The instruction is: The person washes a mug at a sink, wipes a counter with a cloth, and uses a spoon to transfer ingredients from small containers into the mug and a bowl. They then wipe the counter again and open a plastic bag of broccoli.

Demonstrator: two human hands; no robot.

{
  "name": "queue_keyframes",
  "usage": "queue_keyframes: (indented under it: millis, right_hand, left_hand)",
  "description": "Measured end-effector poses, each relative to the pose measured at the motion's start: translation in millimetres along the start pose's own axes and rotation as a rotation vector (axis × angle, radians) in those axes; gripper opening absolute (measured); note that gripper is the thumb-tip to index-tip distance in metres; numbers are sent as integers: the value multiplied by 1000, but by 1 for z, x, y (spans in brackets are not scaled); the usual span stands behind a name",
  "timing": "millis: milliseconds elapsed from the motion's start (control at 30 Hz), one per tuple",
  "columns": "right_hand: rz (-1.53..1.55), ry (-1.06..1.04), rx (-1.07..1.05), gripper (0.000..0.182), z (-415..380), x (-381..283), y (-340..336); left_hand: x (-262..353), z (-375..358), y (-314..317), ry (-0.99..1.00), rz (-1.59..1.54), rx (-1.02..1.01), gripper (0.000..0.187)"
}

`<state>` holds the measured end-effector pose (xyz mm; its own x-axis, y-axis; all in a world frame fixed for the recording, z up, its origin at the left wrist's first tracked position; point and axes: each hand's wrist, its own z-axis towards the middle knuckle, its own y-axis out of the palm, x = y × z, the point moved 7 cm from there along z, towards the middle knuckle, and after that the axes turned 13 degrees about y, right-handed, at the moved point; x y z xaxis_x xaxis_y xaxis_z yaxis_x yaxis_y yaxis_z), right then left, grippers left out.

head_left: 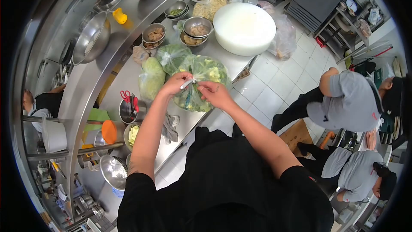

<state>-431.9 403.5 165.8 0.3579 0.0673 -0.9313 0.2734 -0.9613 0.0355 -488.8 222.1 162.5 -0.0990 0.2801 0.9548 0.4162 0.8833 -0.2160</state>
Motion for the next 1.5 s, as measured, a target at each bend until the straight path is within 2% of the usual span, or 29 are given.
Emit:
queue_keyframes:
  millis: [100, 200, 300, 400, 500, 600, 733, 800, 833, 867, 967, 1000, 1067, 1100, 1133, 1167, 1233, 1267, 1367, 1400, 1500]
  right_hand:
    - [-175, -227, 193, 23, 6, -15, 3]
    - [-164, -179, 172, 21, 6, -6, 15]
    - [-139, 56, 174, 22, 10, -4, 26]
    - [-392, -98, 315, 25, 24, -23, 25]
    - [-630, -394, 347, 25, 35, -41, 27]
    - [-467, -310, 183, 23, 48, -31, 15]
    - [208, 1, 36, 23, 33, -52, 11]
    - [482, 80, -45, 22, 21, -73, -1]
    - [555, 10, -44, 22, 17, -95, -16]
    - [634, -55, -41, 22, 14, -111, -30]
    - [321, -36, -52, 27, 20, -128, -48]
    - [38, -7, -116, 36, 32, -109, -62]
    - [-496, -151, 167, 48, 36, -78, -77]
    - [-758, -221, 310, 56, 30, -67, -78]
    - [-714, -88, 258, 86, 32, -49, -69]
    - [-792, -149, 326, 89, 25, -46, -54]
    - [-949, -271, 450, 94, 8, -40, -21]
    - [-943, -211, 399, 96, 3, -47, -12]
    - [-837, -206, 534, 93, -2, -52, -26]
    - [-824, -273, 608, 89, -4, -47, -35]
    - [-585, -218, 467, 86, 28, 17, -47]
  left_hand:
    - [-3, 3, -6, -48, -54, -94, 16]
    - [-12, 10, -10, -60, -64, -161, 13]
    - [-12, 10, -8, -58, -98, -192, 12]
    - [-7, 13, -10, -83, -92, -216, 13]
    - [-8, 10, -13, -91, -57, -227, 14]
    - [-1, 4, -8, -24, -80, -269, 13]
    - [4, 7, -8, 247, -85, -325, 9]
    - [5, 3, -14, 375, 223, -224, 9]
    - [8, 2, -18, 438, 380, -166, 10]
    - [12, -6, -20, 458, 402, -144, 10]
    - [16, -15, -39, 468, 382, 65, 19]
    - [16, -17, -43, 493, 280, 99, 20]
    - [12, -23, -54, 537, 77, 181, 24]
    - [18, -33, -50, 585, 100, 170, 26]
    - [29, -45, -45, 634, 124, 154, 28]
    - [42, -56, -40, 685, 147, 138, 30]
    - [73, -82, -29, 641, 412, 13, 31]
    - [79, -95, -27, 607, 546, -49, 32]
    - [80, -123, -44, 582, 744, -19, 35]
    - [80, -130, -46, 577, 713, 27, 36]
    - [77, -156, -46, 567, 639, 168, 38]
